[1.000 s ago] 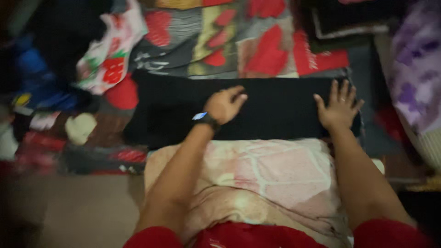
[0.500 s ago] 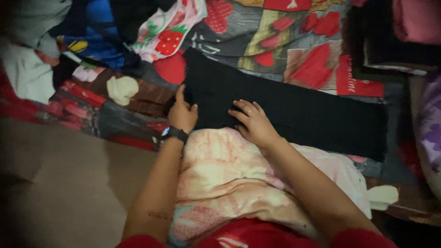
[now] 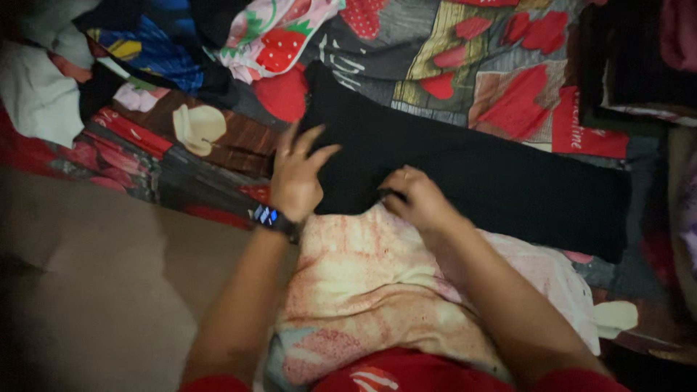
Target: The person picks up a black shirt and a blue shirt one by one from a pile of laundry on a bed and folds them by hand.
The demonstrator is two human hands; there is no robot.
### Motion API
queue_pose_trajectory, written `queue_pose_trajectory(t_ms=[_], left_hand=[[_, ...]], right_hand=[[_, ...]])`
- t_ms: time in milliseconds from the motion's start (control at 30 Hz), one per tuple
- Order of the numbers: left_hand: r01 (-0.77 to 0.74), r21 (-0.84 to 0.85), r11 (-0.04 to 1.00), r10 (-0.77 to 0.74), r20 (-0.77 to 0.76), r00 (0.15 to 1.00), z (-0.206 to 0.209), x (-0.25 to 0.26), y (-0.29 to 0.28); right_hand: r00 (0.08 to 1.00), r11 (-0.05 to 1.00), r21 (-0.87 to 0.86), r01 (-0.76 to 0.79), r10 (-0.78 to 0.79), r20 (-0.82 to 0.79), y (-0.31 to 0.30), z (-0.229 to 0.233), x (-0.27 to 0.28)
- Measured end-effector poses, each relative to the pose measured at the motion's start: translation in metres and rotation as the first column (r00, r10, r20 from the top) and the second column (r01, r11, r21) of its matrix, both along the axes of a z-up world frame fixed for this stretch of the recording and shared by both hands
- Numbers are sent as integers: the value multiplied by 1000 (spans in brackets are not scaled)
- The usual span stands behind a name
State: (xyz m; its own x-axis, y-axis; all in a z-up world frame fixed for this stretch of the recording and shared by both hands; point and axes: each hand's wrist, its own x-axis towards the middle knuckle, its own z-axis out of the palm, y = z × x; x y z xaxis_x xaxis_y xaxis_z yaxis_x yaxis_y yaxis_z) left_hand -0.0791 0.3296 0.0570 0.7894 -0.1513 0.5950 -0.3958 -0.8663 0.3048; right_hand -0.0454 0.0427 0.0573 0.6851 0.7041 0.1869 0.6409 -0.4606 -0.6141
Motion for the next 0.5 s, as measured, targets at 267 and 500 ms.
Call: queue_pose_trajectory(t_ms=[267, 500], left_hand=[[-97, -599, 794, -367, -601, 710, -35, 95, -2], [-169, -393, 904, 27, -342, 939, -84, 105, -25]], right_hand=[[400, 598, 130, 791, -344, -849, -39, -60, 63], [527, 528, 294, 797, -369, -766, -30, -76, 40]])
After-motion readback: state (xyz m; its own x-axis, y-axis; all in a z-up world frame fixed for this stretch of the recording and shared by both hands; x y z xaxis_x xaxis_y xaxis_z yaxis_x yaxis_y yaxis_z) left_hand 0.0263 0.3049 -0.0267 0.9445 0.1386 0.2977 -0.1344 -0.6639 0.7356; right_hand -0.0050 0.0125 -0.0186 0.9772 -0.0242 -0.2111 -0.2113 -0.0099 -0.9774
